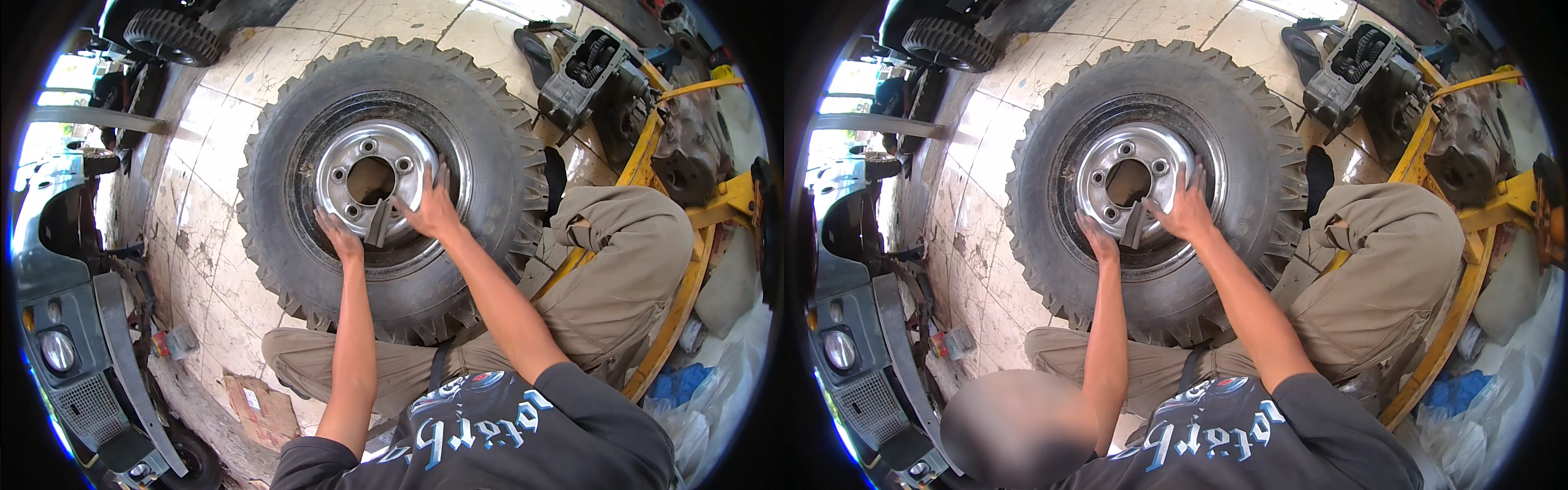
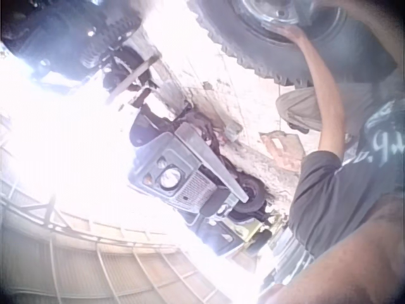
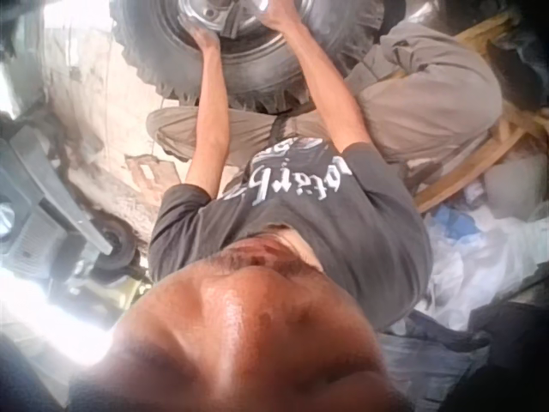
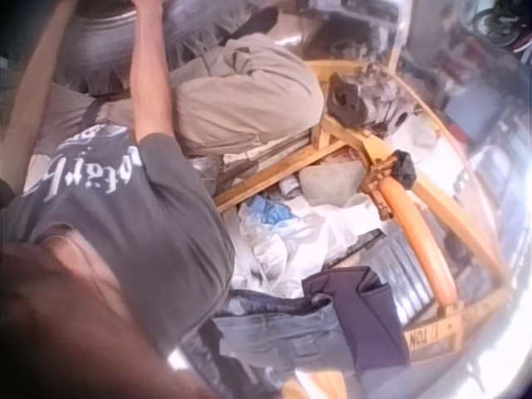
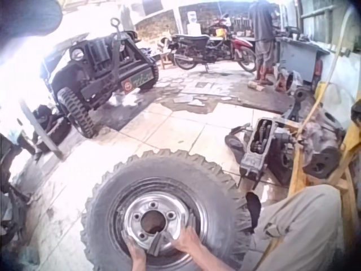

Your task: The person sits on the floor and scrubs the sidewall of a large vehicle tire with a small brush. They repeatedly rub the brush against the rubber surface to remove dirt and grime.

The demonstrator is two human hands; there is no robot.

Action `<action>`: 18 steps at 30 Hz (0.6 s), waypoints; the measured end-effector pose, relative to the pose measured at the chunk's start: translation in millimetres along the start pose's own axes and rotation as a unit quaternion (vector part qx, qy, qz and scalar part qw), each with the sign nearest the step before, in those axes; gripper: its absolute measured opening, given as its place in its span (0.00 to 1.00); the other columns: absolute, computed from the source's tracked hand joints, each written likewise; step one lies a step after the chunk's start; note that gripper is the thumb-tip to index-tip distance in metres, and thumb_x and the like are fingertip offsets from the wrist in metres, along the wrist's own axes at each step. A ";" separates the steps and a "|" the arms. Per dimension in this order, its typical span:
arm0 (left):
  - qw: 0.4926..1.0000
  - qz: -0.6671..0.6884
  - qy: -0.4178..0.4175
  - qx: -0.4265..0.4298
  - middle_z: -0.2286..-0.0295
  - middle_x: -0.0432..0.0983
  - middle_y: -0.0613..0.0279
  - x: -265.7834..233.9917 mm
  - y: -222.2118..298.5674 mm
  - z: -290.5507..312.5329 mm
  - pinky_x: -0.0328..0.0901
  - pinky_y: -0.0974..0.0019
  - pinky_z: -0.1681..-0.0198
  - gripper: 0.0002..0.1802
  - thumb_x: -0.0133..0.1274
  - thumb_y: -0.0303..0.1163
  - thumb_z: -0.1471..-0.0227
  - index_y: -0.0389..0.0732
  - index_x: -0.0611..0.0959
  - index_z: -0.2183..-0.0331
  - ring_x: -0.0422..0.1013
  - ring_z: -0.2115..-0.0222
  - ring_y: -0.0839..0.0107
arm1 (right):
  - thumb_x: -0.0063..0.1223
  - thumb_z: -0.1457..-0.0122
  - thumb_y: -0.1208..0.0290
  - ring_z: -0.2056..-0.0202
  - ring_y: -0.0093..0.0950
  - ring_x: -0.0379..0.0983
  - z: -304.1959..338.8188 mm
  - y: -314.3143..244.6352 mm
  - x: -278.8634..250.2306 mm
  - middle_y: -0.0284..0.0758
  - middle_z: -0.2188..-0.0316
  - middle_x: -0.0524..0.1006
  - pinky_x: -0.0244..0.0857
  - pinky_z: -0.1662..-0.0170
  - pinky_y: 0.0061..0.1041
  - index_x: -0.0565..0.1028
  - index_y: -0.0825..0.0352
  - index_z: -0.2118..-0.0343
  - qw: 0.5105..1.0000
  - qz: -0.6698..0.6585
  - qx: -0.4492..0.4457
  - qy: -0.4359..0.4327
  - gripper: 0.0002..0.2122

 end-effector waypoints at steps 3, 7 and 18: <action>1.000 0.007 -0.018 0.013 0.31 0.42 0.40 2.7 -1.3 -4.2 0.36 0.53 0.28 0.43 0.28 0.58 0.30 0.28 0.54 0.33 0.39 0.30 0.49 | 0.57 0.43 0.40 0.32 0.64 0.43 -30.9 12.4 -6.7 0.71 0.33 0.40 0.46 0.30 0.49 0.45 0.85 0.34 0.998 -0.053 -0.012 0.025 0.54; 1.000 0.009 0.000 0.009 0.31 0.40 0.40 -5.4 -14.4 -3.3 0.36 0.53 0.28 0.41 0.27 0.55 0.29 0.28 0.54 0.33 0.39 0.30 0.49 | 0.57 0.45 0.37 0.32 0.67 0.40 27.7 -9.5 1.8 0.74 0.33 0.38 0.45 0.30 0.49 0.44 0.84 0.33 0.999 -0.034 0.001 0.000 0.56; 1.000 0.024 0.007 0.002 0.31 0.41 0.41 -8.2 -21.0 -5.2 0.37 0.53 0.28 0.33 0.29 0.42 0.29 0.29 0.57 0.33 0.39 0.30 0.49 | 0.53 0.44 0.33 0.31 0.65 0.36 17.4 -15.1 -2.2 0.72 0.33 0.37 0.44 0.29 0.50 0.40 0.82 0.31 0.998 -0.022 0.018 -0.048 0.57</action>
Point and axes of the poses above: each hand's wrist, its own z-axis away from the middle knuckle, its own x-axis out of the palm, y = z × x, the point moved 4 cm from there along -z, towards the middle knuckle
